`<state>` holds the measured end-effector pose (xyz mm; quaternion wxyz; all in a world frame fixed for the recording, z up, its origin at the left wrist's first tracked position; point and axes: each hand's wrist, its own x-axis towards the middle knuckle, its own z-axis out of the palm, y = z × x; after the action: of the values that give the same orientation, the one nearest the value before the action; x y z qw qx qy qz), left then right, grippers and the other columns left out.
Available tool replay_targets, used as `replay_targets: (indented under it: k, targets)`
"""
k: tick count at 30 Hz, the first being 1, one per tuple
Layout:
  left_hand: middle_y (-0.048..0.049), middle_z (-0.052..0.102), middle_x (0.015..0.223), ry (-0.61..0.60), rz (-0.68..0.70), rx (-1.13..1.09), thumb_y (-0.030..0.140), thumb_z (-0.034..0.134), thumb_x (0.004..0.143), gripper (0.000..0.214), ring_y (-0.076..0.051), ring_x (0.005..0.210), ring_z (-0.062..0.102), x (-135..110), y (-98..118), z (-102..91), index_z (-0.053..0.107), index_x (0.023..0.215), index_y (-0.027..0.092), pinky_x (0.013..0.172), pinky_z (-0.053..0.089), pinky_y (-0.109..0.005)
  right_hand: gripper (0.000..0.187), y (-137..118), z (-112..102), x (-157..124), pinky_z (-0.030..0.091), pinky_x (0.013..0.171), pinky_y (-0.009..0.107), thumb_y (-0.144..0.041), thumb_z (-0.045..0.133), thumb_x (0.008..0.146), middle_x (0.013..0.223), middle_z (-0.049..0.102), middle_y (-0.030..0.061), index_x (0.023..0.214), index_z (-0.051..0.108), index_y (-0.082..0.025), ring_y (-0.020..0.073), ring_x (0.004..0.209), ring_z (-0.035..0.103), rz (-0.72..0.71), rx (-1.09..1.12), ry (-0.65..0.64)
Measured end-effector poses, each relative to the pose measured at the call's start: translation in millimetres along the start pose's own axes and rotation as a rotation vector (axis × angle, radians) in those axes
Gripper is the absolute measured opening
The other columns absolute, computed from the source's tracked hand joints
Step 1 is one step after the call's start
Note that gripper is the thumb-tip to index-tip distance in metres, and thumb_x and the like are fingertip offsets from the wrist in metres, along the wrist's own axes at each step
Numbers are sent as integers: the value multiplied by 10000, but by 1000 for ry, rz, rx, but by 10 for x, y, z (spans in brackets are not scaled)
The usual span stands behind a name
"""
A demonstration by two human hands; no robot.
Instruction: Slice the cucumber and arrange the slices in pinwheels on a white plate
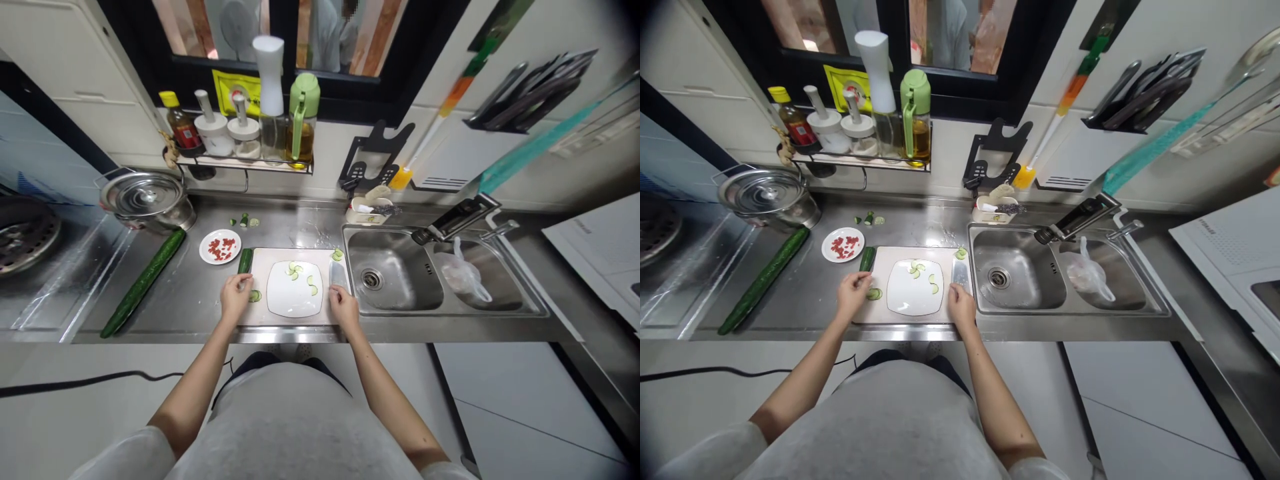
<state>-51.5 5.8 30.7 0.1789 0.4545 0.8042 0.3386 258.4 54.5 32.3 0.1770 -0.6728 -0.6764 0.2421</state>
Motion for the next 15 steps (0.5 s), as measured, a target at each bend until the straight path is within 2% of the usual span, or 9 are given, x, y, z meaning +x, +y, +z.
replay_targets:
  k: [4,7,11,15]
  targets:
    - [-29,657,881,51,-109,73,408,516,813,312,-156,713,549,-1,-290,-208,697,988,224,719,433,-274,447,-31,20,-17,421,684,269,-416,363,881,800,703,49,1098,689,-200,185,705,605,0,16,-7]
    - [-20,681,877,-41,-180,157,406,530,801,292,-168,744,579,-32,-393,-260,693,975,237,718,419,-273,451,-78,33,-10,419,677,270,-429,374,868,778,698,50,1080,697,-195,189,703,604,-13,30,-17]
    - [-18,707,871,-201,-248,259,424,531,798,266,-194,808,613,-105,-387,-241,693,921,253,701,399,-275,458,-141,71,20,421,664,273,-423,367,859,764,696,54,1061,703,-187,191,684,597,-36,47,-38]
    - [-25,712,849,-242,-267,289,453,544,799,261,-204,828,623,-135,-306,-189,690,876,251,719,392,-285,470,-171,111,43,424,668,282,-427,357,856,755,693,61,1038,708,-172,196,680,597,-77,62,-37]
